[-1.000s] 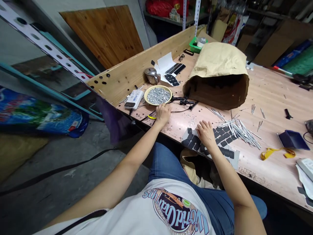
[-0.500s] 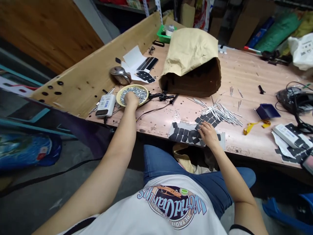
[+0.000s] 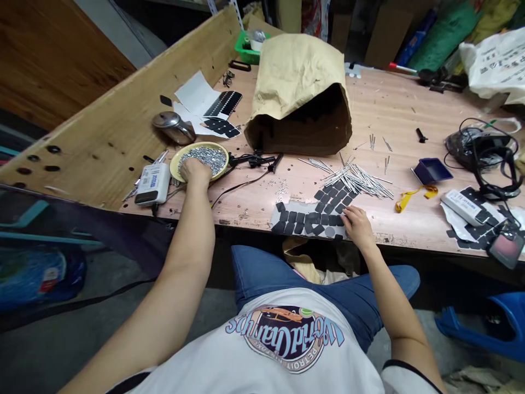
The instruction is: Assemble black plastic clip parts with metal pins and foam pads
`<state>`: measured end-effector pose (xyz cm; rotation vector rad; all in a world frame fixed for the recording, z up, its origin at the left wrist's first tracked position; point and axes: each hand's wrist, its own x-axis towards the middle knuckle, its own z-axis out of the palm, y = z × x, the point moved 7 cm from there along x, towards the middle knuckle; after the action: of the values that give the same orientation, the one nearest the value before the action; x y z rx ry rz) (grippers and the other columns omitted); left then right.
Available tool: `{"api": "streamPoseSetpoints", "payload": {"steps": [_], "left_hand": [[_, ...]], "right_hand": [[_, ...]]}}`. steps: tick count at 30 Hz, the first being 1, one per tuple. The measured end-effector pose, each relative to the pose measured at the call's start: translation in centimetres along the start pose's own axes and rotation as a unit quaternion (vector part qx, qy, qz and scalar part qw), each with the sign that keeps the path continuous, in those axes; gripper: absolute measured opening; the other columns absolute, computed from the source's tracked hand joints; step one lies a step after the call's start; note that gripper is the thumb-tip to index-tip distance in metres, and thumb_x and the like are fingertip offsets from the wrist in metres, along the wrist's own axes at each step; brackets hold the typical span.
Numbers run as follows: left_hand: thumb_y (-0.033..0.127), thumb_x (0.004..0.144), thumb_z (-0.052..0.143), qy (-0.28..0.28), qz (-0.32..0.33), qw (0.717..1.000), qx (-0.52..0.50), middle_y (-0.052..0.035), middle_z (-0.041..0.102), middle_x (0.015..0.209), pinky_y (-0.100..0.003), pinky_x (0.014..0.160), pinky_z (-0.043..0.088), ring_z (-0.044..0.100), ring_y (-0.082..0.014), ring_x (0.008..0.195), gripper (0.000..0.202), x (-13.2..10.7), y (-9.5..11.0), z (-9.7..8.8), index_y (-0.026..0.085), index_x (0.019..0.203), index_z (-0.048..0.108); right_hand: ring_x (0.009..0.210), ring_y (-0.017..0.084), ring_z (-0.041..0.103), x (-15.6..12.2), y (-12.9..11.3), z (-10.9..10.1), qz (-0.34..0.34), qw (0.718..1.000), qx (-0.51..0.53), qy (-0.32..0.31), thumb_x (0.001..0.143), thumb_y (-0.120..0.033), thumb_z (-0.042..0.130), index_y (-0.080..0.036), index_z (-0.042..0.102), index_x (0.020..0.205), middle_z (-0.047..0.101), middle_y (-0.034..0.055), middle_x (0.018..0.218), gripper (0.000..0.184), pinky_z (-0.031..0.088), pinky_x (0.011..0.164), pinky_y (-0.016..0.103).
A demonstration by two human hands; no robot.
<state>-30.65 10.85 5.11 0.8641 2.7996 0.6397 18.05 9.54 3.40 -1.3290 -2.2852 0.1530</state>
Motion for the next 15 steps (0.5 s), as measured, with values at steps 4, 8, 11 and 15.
{"api": "streamPoseSetpoints", "payload": {"steps": [4, 8, 11, 15], "left_hand": [[0.022, 0.089, 0.038, 0.078, 0.1, 0.991, -0.052, -0.0195, 0.053, 0.127, -0.046, 0.104, 0.035, 0.046, -0.0288, 0.121, 0.036, -3.3, 2.2, 0.2, 0.006, 0.117, 0.055], [0.037, 0.089, 0.039, -0.126, 0.326, 0.937, -0.021, -0.0175, 0.048, 0.136, -0.042, 0.108, 0.032, 0.04, -0.0266, 0.131, 0.05, -10.9, 6.8, 6.7, 0.01, 0.129, 0.047], [0.052, 0.086, 0.039, -0.185, 0.332, 0.923, 0.058, -0.0272, 0.028, 0.147, -0.047, 0.111, 0.023, 0.02, -0.0339, 0.14, 0.075, -15.0, 8.0, 10.1, -0.002, 0.138, 0.031], [0.051, 0.088, 0.033, -0.241, 0.415, 0.876, 0.051, -0.0219, 0.029, 0.148, -0.044, 0.112, 0.023, 0.021, -0.029, 0.141, 0.07, -17.8, 10.5, 11.1, 0.004, 0.14, 0.03]], "right_hand": [[0.097, 0.025, 0.062, 0.4, -0.7, 0.3, -0.01, 1.0, 0.009, 0.015, 0.09, -0.038, 0.043, -0.019, 0.07, 0.092, 0.07, 0.011, 0.099, 0.033, 0.052, 0.086, 0.045], [0.096, 0.024, 0.062, 0.7, -1.6, 0.9, -0.019, 1.0, 0.018, 0.002, 0.09, -0.038, 0.043, -0.02, 0.07, 0.092, 0.07, 0.0095, 0.097, 0.033, 0.052, 0.085, 0.044], [0.096, 0.024, 0.063, 0.8, -2.2, 1.0, -0.026, 0.999, 0.026, -0.001, 0.091, -0.038, 0.042, -0.02, 0.07, 0.093, 0.07, 0.0093, 0.098, 0.033, 0.052, 0.086, 0.044], [0.095, 0.024, 0.063, 0.3, -2.3, 0.8, -0.023, 0.999, 0.036, 0.005, 0.091, -0.039, 0.041, -0.02, 0.07, 0.094, 0.07, 0.0096, 0.097, 0.034, 0.052, 0.086, 0.044]]}}
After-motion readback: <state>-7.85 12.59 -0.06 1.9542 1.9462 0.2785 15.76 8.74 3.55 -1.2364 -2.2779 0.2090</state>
